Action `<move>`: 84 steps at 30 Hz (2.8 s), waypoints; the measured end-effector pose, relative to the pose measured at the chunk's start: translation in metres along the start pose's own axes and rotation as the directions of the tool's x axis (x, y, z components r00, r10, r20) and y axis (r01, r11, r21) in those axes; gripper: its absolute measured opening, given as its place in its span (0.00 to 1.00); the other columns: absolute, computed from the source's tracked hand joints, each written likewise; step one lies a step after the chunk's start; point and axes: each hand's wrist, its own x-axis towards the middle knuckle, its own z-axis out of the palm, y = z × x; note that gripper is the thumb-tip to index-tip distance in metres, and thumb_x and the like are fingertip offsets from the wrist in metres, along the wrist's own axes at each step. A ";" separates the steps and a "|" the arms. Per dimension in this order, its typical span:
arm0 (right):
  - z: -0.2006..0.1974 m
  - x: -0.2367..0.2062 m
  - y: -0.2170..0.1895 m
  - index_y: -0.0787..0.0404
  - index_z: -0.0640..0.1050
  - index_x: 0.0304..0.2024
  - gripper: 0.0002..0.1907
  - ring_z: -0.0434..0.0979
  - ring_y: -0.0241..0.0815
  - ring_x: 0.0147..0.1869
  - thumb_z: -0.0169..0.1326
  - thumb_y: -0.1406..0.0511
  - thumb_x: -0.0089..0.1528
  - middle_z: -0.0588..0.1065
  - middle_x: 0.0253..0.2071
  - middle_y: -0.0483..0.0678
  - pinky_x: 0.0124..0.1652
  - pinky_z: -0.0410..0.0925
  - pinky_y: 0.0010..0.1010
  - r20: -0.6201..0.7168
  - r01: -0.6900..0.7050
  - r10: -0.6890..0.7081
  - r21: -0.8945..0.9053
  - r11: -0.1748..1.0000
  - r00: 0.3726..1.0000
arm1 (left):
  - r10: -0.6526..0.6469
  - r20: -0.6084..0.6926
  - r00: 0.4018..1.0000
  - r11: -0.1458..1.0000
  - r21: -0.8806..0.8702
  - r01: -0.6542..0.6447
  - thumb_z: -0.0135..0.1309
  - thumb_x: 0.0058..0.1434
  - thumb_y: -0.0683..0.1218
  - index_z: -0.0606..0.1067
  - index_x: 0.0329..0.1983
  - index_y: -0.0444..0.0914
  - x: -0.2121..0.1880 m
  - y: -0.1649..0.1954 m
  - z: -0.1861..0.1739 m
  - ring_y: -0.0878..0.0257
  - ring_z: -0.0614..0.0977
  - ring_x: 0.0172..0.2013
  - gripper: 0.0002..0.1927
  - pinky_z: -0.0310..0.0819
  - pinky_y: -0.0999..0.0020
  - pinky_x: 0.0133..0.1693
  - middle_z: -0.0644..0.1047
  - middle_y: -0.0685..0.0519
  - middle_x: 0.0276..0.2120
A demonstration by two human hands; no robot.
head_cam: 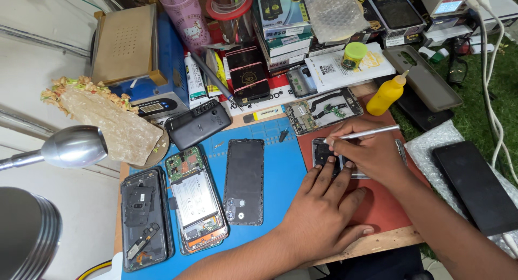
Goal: The person uses a metal spudger to carefully pry and separate internal components of a disassembled smartphone. They work on the edges and internal connectors of the device while it rests on a red mat.
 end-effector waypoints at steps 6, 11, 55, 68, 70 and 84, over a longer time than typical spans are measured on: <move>0.002 -0.002 -0.001 0.67 0.79 0.36 0.02 0.79 0.32 0.37 0.59 0.73 0.60 0.82 0.36 0.48 0.31 0.71 0.25 -0.036 -0.185 0.185 -0.010 0.983 0.982 | 0.001 -0.001 1.000 1.000 0.004 -0.001 0.47 0.68 0.67 0.76 0.61 0.39 -0.001 0.000 0.002 0.30 0.68 0.69 0.32 0.58 0.37 0.70 0.69 0.32 0.67; 0.001 -0.001 0.005 0.67 0.79 0.36 0.02 0.80 0.31 0.37 0.59 0.73 0.60 0.82 0.37 0.48 0.36 0.73 0.23 -0.025 -0.081 0.082 0.006 0.997 0.996 | 0.004 -0.004 1.000 1.000 0.014 -0.004 0.47 0.69 0.67 0.76 0.61 0.39 -0.002 -0.002 0.005 0.30 0.68 0.69 0.32 0.58 0.37 0.69 0.69 0.32 0.67; 0.003 -0.003 0.011 0.68 0.78 0.39 0.04 0.82 0.34 0.44 0.57 0.72 0.61 0.81 0.39 0.49 0.44 0.75 0.26 -0.002 0.000 0.000 0.049 0.999 1.000 | 0.020 -0.025 0.999 1.000 -0.003 -0.020 0.48 0.69 0.67 0.76 0.62 0.38 -0.004 -0.004 0.008 0.29 0.69 0.68 0.32 0.59 0.37 0.69 0.70 0.31 0.67; 0.001 -0.005 0.012 0.68 0.79 0.39 0.05 0.82 0.34 0.41 0.58 0.72 0.61 0.82 0.39 0.49 0.38 0.74 0.26 -0.028 -0.087 0.088 0.029 0.996 0.996 | 0.021 -0.023 1.000 1.000 -0.001 -0.021 0.48 0.69 0.67 0.76 0.62 0.38 -0.004 -0.004 0.009 0.28 0.69 0.68 0.33 0.59 0.37 0.69 0.69 0.31 0.67; 0.000 -0.004 0.013 0.68 0.80 0.40 0.05 0.81 0.35 0.39 0.58 0.73 0.61 0.82 0.39 0.50 0.39 0.74 0.26 0.009 -0.056 0.056 0.026 0.998 0.998 | 0.017 -0.022 1.000 1.000 -0.011 -0.017 0.48 0.69 0.67 0.76 0.62 0.38 -0.003 -0.004 0.008 0.28 0.69 0.68 0.32 0.59 0.37 0.69 0.69 0.30 0.67; 0.002 -0.005 0.008 0.68 0.79 0.38 0.04 0.81 0.35 0.38 0.58 0.73 0.60 0.81 0.38 0.49 0.36 0.74 0.26 -0.045 -0.075 0.075 0.017 0.997 0.996 | 0.023 -0.012 1.000 1.000 -0.008 -0.023 0.48 0.69 0.67 0.76 0.62 0.38 -0.004 -0.004 0.008 0.28 0.69 0.68 0.32 0.59 0.37 0.70 0.70 0.31 0.67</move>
